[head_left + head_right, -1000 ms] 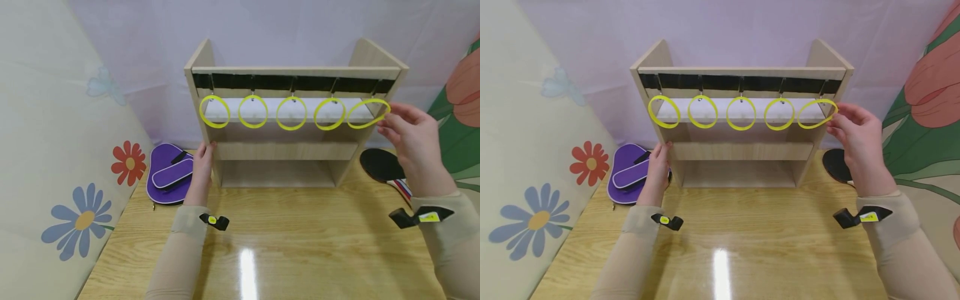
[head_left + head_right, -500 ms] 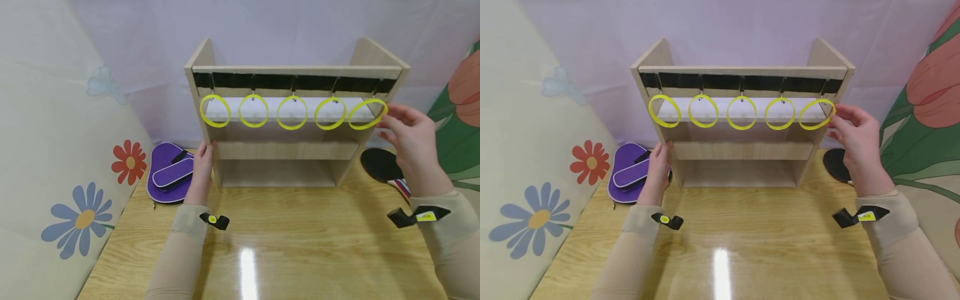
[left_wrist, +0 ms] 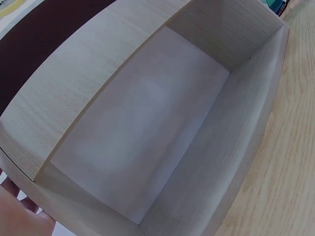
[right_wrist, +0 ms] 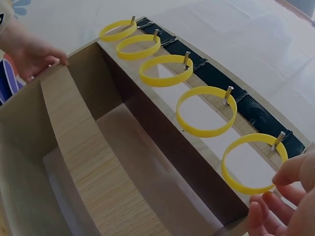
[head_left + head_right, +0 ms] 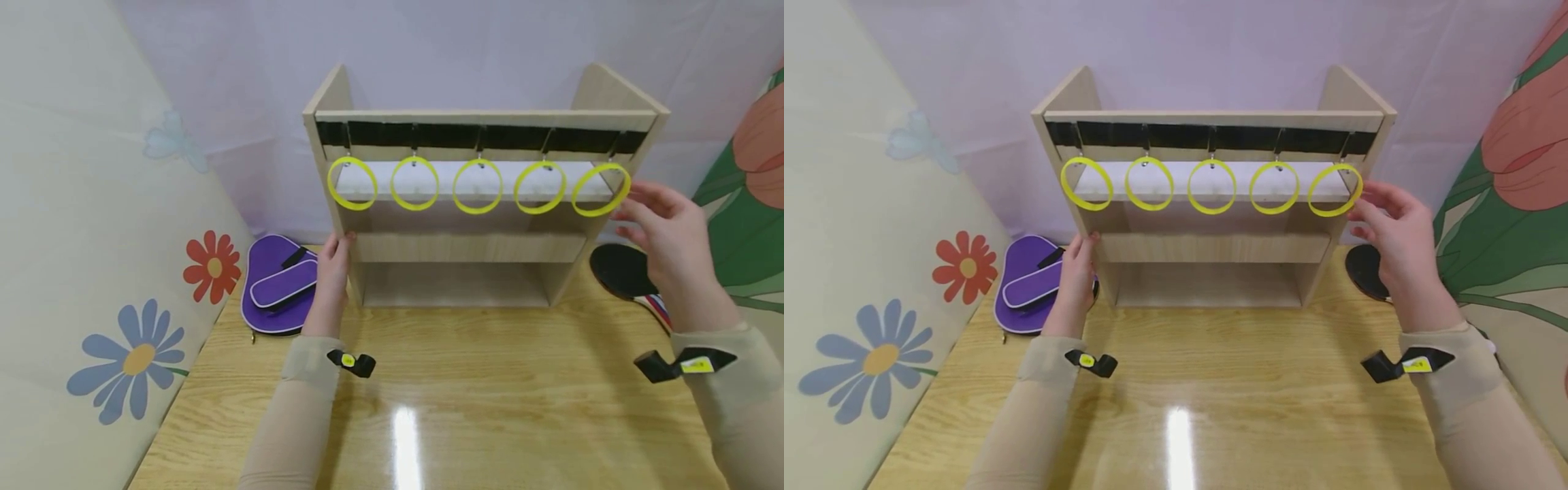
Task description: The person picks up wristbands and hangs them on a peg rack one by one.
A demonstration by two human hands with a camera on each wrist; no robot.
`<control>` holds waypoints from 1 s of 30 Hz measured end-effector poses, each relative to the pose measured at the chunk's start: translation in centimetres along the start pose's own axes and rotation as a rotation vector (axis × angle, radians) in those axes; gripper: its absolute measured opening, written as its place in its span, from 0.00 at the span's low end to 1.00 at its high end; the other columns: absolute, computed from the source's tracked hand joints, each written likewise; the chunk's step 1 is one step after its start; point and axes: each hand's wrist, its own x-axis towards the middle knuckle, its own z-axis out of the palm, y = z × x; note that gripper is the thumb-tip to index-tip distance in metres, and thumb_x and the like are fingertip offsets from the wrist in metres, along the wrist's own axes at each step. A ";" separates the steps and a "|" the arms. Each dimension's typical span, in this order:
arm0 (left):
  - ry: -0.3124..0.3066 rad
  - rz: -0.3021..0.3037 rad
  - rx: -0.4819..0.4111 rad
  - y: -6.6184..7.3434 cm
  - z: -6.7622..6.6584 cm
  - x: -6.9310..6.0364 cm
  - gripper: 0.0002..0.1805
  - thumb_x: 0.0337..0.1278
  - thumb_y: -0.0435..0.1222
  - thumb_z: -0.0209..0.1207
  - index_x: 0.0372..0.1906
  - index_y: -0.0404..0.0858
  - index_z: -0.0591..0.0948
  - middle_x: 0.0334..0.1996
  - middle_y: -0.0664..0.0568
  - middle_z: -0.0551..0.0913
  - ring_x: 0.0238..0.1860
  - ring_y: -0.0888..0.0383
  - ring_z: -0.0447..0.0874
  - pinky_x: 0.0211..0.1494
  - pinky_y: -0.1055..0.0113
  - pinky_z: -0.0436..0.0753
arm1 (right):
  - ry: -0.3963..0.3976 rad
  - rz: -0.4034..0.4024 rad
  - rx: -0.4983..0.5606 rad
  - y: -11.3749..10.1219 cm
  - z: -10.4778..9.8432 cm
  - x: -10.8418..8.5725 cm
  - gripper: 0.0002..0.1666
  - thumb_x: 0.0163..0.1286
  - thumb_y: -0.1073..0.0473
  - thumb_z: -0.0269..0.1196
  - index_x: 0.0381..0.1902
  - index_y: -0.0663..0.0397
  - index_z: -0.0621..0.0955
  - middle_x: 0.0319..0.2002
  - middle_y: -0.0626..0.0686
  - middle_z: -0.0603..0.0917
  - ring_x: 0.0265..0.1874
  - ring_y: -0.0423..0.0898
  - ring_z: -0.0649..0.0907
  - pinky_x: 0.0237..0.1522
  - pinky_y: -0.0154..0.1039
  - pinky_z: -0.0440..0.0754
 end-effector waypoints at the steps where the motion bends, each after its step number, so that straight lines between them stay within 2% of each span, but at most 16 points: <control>1: 0.002 -0.002 0.000 0.0 0.0 0.0 0.19 0.69 0.40 0.50 0.60 0.37 0.76 0.37 0.61 0.77 0.43 0.61 0.73 0.50 0.68 0.72 | -0.003 0.004 -0.012 0.2 -0.1 -0.1 0.15 0.63 0.64 0.68 0.49 0.53 0.84 0.38 0.46 0.86 0.32 0.41 0.84 0.31 0.31 0.83; 5: 0.005 -0.007 0.003 -0.1 -0.3 -0.1 0.20 0.70 0.40 0.50 0.61 0.38 0.76 0.39 0.61 0.77 0.43 0.61 0.74 0.51 0.68 0.73 | -0.037 0.027 0.006 0.8 -0.3 -0.5 0.12 0.66 0.66 0.66 0.47 0.52 0.84 0.37 0.46 0.86 0.31 0.41 0.84 0.31 0.32 0.83; 8: -0.003 -0.012 0.013 0.1 -0.4 -0.1 0.20 0.70 0.41 0.49 0.61 0.39 0.76 0.39 0.61 0.77 0.42 0.61 0.75 0.51 0.67 0.74 | -0.059 0.047 -0.020 1.4 -0.4 -0.7 0.12 0.67 0.66 0.64 0.47 0.51 0.83 0.37 0.45 0.85 0.32 0.40 0.84 0.31 0.32 0.83; 12: -0.027 -0.038 0.051 0.6 -0.8 0.0 0.21 0.71 0.43 0.50 0.64 0.43 0.75 0.45 0.55 0.79 0.44 0.61 0.76 0.52 0.66 0.74 | -0.098 0.060 -0.070 2.7 -0.4 -1.1 0.11 0.69 0.65 0.63 0.47 0.48 0.82 0.38 0.43 0.85 0.33 0.38 0.84 0.32 0.31 0.83; 16: -0.051 -0.043 0.092 0.9 -1.3 -0.3 0.23 0.71 0.45 0.51 0.67 0.46 0.73 0.54 0.49 0.78 0.49 0.59 0.76 0.57 0.65 0.74 | -0.149 0.075 -0.091 3.9 -0.1 -1.4 0.10 0.70 0.65 0.61 0.48 0.49 0.80 0.38 0.43 0.85 0.33 0.37 0.85 0.32 0.29 0.83; 22: -0.067 0.000 0.181 1.0 -2.2 -0.8 0.27 0.69 0.49 0.54 0.71 0.51 0.71 0.67 0.51 0.74 0.64 0.58 0.71 0.71 0.62 0.66 | -0.211 0.045 -0.333 5.3 0.7 -2.3 0.14 0.73 0.61 0.58 0.55 0.48 0.77 0.41 0.40 0.83 0.37 0.34 0.84 0.36 0.27 0.83; 25: -0.083 0.003 0.243 1.1 -2.8 -1.3 0.31 0.69 0.50 0.54 0.75 0.51 0.64 0.72 0.53 0.67 0.72 0.58 0.64 0.75 0.62 0.61 | -0.223 -0.005 -0.479 6.0 1.3 -2.7 0.19 0.74 0.60 0.57 0.60 0.57 0.75 0.42 0.37 0.82 0.38 0.31 0.83 0.38 0.26 0.82; 27: -0.097 0.004 0.314 1.2 -3.2 -1.7 0.34 0.70 0.51 0.53 0.77 0.53 0.59 0.75 0.55 0.62 0.75 0.57 0.59 0.77 0.61 0.58 | -0.231 -0.039 -0.579 6.5 1.6 -3.0 0.22 0.75 0.59 0.56 0.63 0.61 0.73 0.43 0.36 0.82 0.39 0.28 0.82 0.39 0.25 0.81; 30: -0.115 0.012 0.427 1.2 -3.9 -2.3 0.37 0.70 0.51 0.53 0.78 0.53 0.52 0.77 0.56 0.54 0.78 0.55 0.51 0.79 0.59 0.53 | -0.241 -0.073 -0.673 7.2 2.2 -3.6 0.25 0.75 0.58 0.56 0.66 0.66 0.71 0.50 0.45 0.82 0.41 0.23 0.80 0.40 0.24 0.80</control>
